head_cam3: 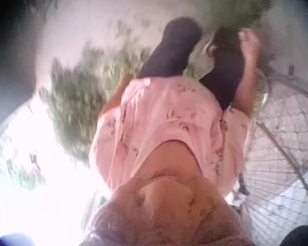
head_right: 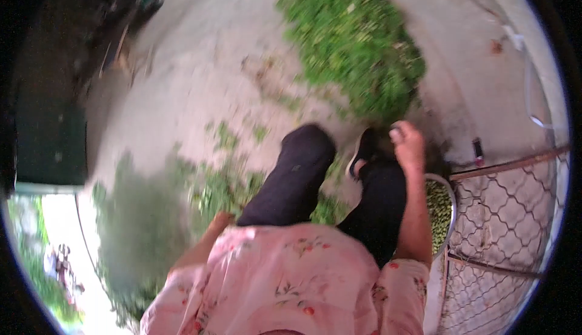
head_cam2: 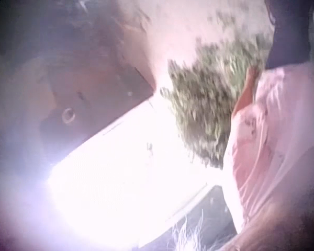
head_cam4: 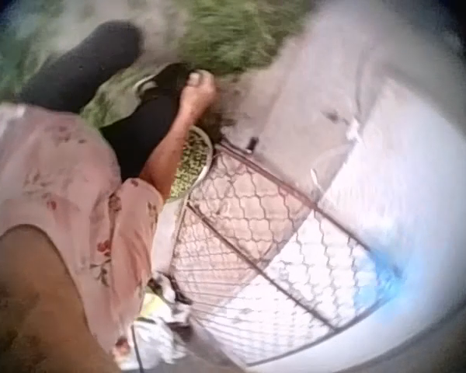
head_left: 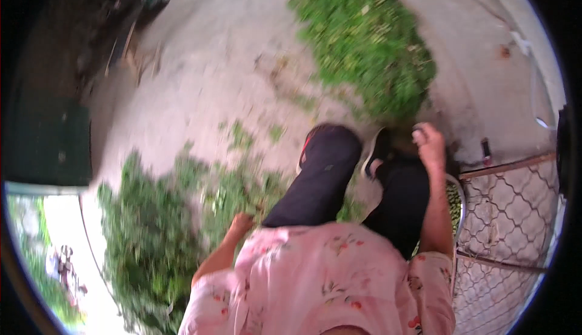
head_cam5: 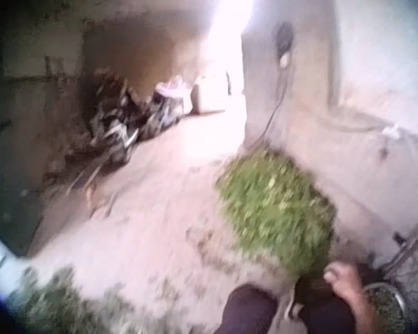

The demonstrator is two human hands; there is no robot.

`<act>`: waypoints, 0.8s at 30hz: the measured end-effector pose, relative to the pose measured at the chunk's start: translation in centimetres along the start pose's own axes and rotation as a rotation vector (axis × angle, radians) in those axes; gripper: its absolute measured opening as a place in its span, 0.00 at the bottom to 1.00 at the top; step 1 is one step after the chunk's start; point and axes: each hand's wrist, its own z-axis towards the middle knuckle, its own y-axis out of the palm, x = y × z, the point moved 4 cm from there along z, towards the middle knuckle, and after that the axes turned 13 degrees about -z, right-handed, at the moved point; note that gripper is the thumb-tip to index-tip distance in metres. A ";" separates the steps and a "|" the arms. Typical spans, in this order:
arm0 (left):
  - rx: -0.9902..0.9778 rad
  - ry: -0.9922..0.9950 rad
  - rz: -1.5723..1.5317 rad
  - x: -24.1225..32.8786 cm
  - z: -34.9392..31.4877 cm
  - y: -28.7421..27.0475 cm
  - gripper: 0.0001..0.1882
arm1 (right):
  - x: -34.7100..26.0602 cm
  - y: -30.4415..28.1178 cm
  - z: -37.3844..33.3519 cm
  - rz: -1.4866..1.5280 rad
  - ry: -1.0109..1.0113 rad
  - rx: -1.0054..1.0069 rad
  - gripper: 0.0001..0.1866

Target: The person harvests seeds by hand from a branch, placing them into a bowl, then stands to gather more branches from a pile.

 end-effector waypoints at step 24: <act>-0.103 -0.348 -0.393 -2.7 -8.5 15.5 0.14 | 11.5 1.8 1.1 0.034 0.318 -0.230 0.20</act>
